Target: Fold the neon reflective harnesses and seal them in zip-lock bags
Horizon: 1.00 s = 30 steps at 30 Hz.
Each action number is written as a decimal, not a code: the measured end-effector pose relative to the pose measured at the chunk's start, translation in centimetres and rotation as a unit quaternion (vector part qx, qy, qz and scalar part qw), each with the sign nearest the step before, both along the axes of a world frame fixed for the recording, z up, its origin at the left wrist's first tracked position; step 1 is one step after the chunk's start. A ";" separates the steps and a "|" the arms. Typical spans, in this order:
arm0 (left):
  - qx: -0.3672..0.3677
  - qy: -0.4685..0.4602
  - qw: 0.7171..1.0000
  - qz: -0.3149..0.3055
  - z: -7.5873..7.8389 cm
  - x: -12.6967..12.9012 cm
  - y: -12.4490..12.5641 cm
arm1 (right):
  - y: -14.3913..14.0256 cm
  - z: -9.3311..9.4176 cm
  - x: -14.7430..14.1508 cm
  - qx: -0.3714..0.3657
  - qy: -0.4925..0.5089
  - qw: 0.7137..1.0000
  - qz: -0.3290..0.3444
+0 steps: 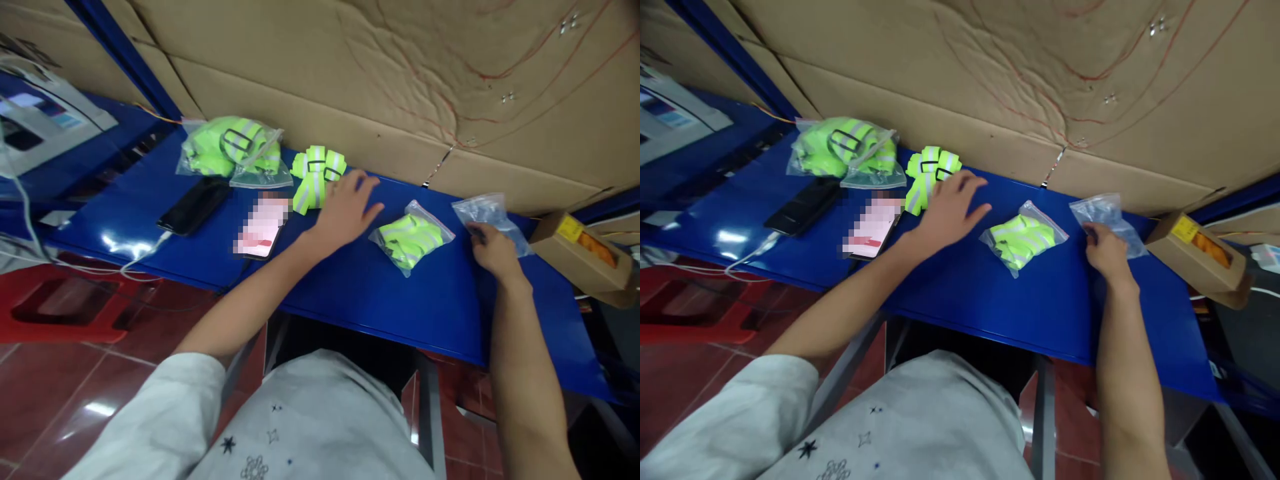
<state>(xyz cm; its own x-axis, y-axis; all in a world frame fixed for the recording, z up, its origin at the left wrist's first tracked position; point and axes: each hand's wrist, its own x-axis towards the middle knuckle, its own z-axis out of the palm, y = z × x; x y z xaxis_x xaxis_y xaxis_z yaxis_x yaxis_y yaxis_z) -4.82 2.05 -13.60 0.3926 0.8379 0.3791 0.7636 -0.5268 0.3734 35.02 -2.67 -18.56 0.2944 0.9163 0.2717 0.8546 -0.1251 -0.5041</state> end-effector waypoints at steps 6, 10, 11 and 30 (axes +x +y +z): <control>-0.097 0.057 0.964 0.239 -0.3 -3.3 3.2 | -0.8 2.0 -5.8 0.107 -0.027 0.990 0.082; -0.126 0.120 0.962 0.209 -0.9 -2.6 2.8 | -3.7 3.5 -14.3 0.145 -0.091 0.938 0.302; -0.118 0.134 0.965 0.192 -0.9 -2.3 2.2 | -4.4 3.6 -16.0 0.120 -0.123 0.909 0.379; -0.163 -0.075 0.983 0.024 -2.5 -2.7 -14.1 | -6.0 2.8 -19.3 0.061 -0.115 0.873 0.470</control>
